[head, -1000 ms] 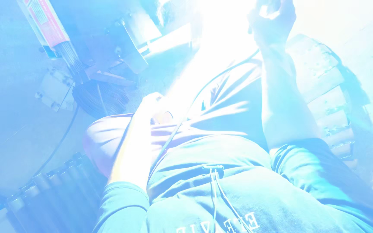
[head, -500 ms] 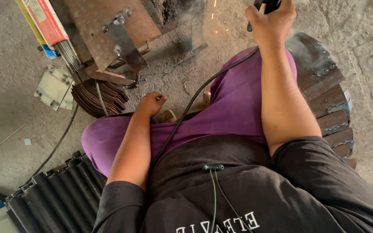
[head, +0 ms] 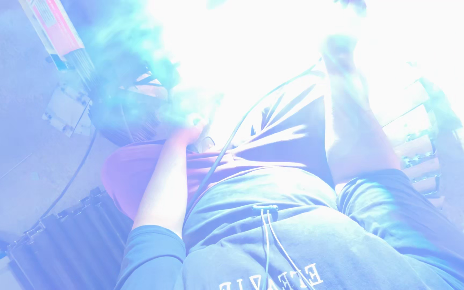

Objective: The person welds a small metal plate to a larger metal structure using a stick welder, applying the arc to join the pieces while holding the electrode holder by hand and steadying the plate.

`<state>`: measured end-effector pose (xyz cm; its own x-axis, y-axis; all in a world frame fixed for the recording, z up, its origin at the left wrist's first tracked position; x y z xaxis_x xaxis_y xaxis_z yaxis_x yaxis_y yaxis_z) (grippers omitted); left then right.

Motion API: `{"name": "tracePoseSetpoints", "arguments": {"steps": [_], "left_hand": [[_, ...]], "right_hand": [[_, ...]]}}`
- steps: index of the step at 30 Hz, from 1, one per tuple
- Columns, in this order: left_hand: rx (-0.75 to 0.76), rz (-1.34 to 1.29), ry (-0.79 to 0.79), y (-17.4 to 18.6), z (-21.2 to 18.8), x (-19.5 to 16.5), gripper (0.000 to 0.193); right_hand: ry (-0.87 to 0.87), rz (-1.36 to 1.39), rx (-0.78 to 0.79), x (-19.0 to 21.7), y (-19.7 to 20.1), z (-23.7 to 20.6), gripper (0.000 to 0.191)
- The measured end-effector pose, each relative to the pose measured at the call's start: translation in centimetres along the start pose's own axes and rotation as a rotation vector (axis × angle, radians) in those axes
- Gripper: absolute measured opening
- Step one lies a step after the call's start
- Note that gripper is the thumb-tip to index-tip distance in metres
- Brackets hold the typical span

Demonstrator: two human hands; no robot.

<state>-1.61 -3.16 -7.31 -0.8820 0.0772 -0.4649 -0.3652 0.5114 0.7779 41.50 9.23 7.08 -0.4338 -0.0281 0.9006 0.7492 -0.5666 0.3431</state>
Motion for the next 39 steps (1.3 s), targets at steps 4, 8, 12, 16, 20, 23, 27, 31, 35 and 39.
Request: {"name": "tracePoseSetpoints", "arguments": {"steps": [4, 8, 12, 16, 20, 23, 27, 31, 35, 39], "left_hand": [[-0.048, -0.087, -0.072, -0.4, 0.7, 0.4, 0.052], [-0.037, -0.117, -0.050, -0.7, 1.0, 1.1, 0.052], [0.010, -0.144, 0.055, -0.9, 0.8, 1.1, 0.050], [-0.002, -0.143, 0.002, -0.3, 0.5, 0.2, 0.049], [0.030, -0.136, 0.068, -0.4, 0.5, 0.5, 0.050], [0.016, -0.158, 0.076, -0.7, 0.5, 0.9, 0.050], [-0.055, -0.173, 0.033, -1.2, 0.9, 1.1, 0.047], [-0.028, -0.246, 0.026, -1.8, 0.8, 1.6, 0.043], [-0.039, -0.237, 0.037, -1.6, 0.8, 1.4, 0.043], [-0.030, -0.245, 0.059, -1.0, 0.3, 1.1, 0.044]], "right_hand": [[0.004, -0.059, -0.043, -0.8, -0.5, 0.0, 0.032], [0.033, -0.076, -0.047, -1.4, -0.9, 0.0, 0.034], [0.040, -0.063, -0.065, -0.9, -1.1, -0.1, 0.035], [-0.024, 0.007, 0.005, -0.5, -1.2, -0.2, 0.033], [-0.060, 0.044, 0.007, -0.7, -1.0, -0.2, 0.033], [-0.005, -0.012, -0.026, -0.7, -0.8, -0.1, 0.033], [0.029, -0.045, -0.042, -0.3, -0.6, -0.2, 0.033], [-0.136, 0.240, 0.145, -0.4, -1.0, -0.3, 0.023], [-0.160, 0.391, 0.239, -0.3, -1.4, -0.4, 0.020], [-0.120, 0.293, 0.218, -0.1, -1.4, -0.2, 0.012]]}}
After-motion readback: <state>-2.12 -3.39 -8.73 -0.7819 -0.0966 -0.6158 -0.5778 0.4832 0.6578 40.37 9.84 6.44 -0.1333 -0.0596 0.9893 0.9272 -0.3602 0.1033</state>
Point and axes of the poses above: each hand's wrist, its own z-axis towards the middle knuckle, its own y-axis out of the back of the hand, x = y × z, the point moved 5 cm from there along z, towards the middle knuckle, and after that the axes turned 14 degrees about -y, right-handed, at the moved point
